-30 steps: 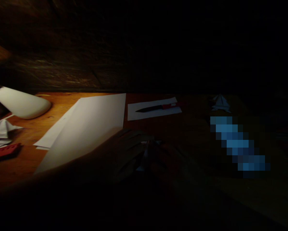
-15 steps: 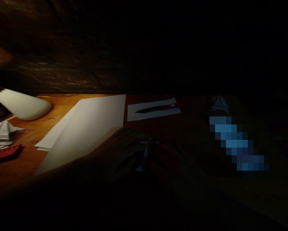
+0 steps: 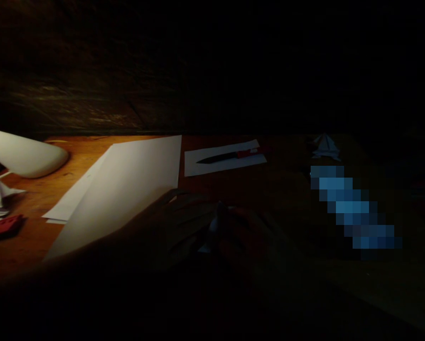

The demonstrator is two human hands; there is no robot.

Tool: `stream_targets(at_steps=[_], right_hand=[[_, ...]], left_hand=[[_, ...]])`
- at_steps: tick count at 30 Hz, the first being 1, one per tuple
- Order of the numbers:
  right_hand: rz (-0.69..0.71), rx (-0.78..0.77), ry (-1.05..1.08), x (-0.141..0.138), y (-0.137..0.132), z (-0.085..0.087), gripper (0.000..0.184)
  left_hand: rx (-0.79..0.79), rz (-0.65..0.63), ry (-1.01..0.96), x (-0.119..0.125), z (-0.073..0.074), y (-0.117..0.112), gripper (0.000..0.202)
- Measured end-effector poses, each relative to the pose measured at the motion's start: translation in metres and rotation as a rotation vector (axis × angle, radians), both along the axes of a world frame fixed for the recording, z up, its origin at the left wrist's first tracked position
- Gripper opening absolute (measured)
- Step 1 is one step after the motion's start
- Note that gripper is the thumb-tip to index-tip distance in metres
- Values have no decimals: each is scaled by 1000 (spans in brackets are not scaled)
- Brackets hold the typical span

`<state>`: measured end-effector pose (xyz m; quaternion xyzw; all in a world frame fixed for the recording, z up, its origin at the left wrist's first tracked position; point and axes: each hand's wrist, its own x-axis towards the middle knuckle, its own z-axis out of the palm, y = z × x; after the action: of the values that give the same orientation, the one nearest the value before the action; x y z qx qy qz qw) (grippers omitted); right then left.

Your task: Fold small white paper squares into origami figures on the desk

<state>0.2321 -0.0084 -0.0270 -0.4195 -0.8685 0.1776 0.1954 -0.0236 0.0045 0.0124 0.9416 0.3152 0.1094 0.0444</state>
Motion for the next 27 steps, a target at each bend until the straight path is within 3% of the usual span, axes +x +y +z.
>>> stream_targets(at_steps=[5,9,15,21,25,27], right_hand=[[13,7,102,5,3,-22,51],[22,-21,126,7,3,-28,55],[166,122,27,7,9,-8,49],[398,206,-60,21,31,23,21],[412,202,-53,27,39,27,22],[396,182,-35,27,39,28,22]], left_hand=[[-50,-13,-8,-4,-3,4,40],[-72,-49,-30,-7,-7,9,42],[-23,-61,-29,-7,-9,15,47],[74,-73,-52,-7,-7,14,39],[97,-37,-37,-5,-4,9,15],[107,-42,-36,-4,-3,7,14]])
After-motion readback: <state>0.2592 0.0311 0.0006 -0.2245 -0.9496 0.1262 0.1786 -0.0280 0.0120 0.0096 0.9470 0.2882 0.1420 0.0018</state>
